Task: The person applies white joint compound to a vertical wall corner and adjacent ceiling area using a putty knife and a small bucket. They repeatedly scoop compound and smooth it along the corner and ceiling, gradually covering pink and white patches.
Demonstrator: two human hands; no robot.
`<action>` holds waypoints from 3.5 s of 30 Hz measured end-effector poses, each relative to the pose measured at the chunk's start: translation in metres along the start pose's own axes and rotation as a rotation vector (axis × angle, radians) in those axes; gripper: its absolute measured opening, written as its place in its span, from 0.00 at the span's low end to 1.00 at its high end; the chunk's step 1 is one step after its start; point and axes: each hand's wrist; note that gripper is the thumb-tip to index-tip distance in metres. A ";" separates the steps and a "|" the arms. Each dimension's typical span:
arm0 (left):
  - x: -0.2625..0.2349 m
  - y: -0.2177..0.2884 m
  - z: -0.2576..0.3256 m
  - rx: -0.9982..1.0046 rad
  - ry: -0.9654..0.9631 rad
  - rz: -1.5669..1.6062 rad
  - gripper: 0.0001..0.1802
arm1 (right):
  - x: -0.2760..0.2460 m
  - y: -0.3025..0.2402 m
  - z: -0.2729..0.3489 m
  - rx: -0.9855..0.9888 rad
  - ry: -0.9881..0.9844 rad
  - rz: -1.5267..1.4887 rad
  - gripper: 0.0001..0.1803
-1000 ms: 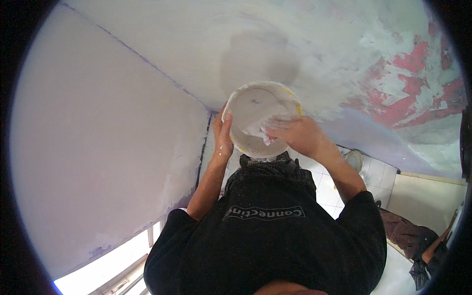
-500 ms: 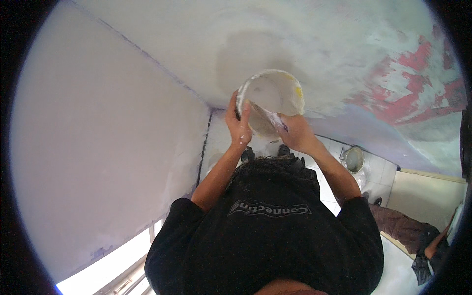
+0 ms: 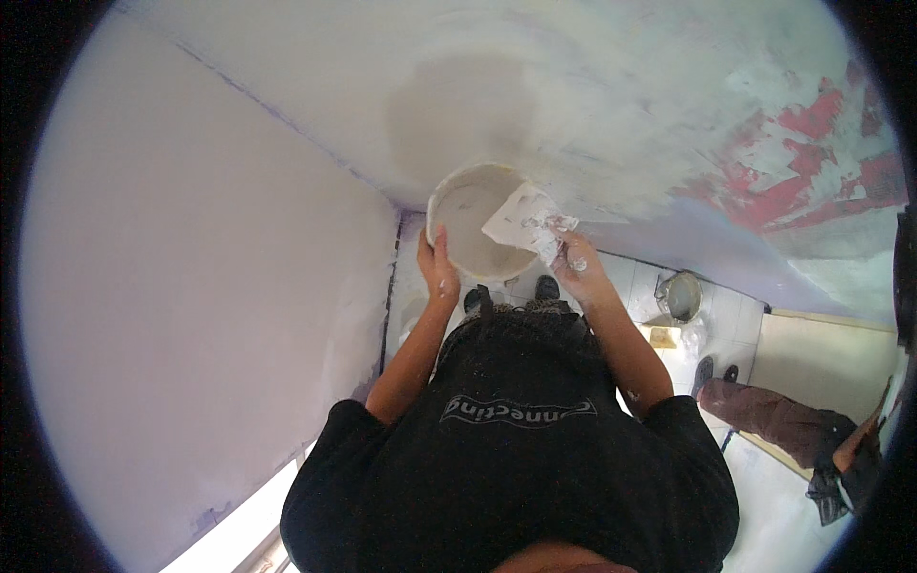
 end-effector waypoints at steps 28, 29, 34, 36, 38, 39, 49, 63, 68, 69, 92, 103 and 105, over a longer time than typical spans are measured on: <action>0.320 -0.110 -0.090 -0.309 0.219 0.106 0.29 | -0.480 -0.230 -0.338 -0.668 0.532 0.506 0.14; 0.329 -0.109 -0.086 -0.297 0.252 0.092 0.29 | -0.490 -0.223 -0.328 -0.546 0.526 0.131 0.14; 0.350 -0.098 -0.071 -0.226 0.196 0.074 0.32 | -0.514 -0.149 -0.365 -0.188 0.466 0.793 0.18; 0.354 -0.094 -0.068 -0.206 0.192 0.075 0.32 | -0.517 -0.126 -0.404 -0.149 0.408 0.596 0.16; 0.356 -0.091 -0.069 -0.178 0.191 0.046 0.31 | -0.515 -0.113 -0.436 -0.058 0.364 0.722 0.12; 0.356 -0.090 -0.069 -0.205 0.186 0.027 0.30 | -0.515 -0.114 -0.446 -0.137 0.374 0.291 0.12; 0.334 -0.086 -0.050 -0.281 0.162 0.116 0.28 | -0.463 -0.277 -0.305 -0.655 0.431 -0.104 0.13; 0.246 -0.059 0.006 -0.294 0.147 0.104 0.21 | -0.434 -0.078 -0.295 -0.185 0.378 0.407 0.13; 0.230 -0.052 0.008 -0.280 0.162 0.130 0.22 | -0.379 -0.162 -0.289 -0.328 0.495 0.990 0.12; 0.223 -0.052 0.006 -0.276 0.171 0.131 0.22 | -0.362 -0.185 -0.275 -0.343 0.480 1.007 0.12; 0.132 -0.040 0.028 -0.304 0.120 0.238 0.25 | -0.440 -0.069 -0.206 -0.225 0.291 0.779 0.13; 0.185 -0.049 0.031 -0.421 0.123 0.193 0.28 | -0.429 -0.334 -0.092 -0.738 0.632 0.243 0.10; 0.185 -0.052 0.026 -0.443 0.085 0.199 0.28 | -0.395 -0.377 -0.056 -0.722 0.467 -0.013 0.15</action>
Point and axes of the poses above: each hand's wrist, its own z-axis away from the middle knuckle, its own x-axis out of the palm, y = z × x, and after that the axes turned 5 degrees about y, right-handed
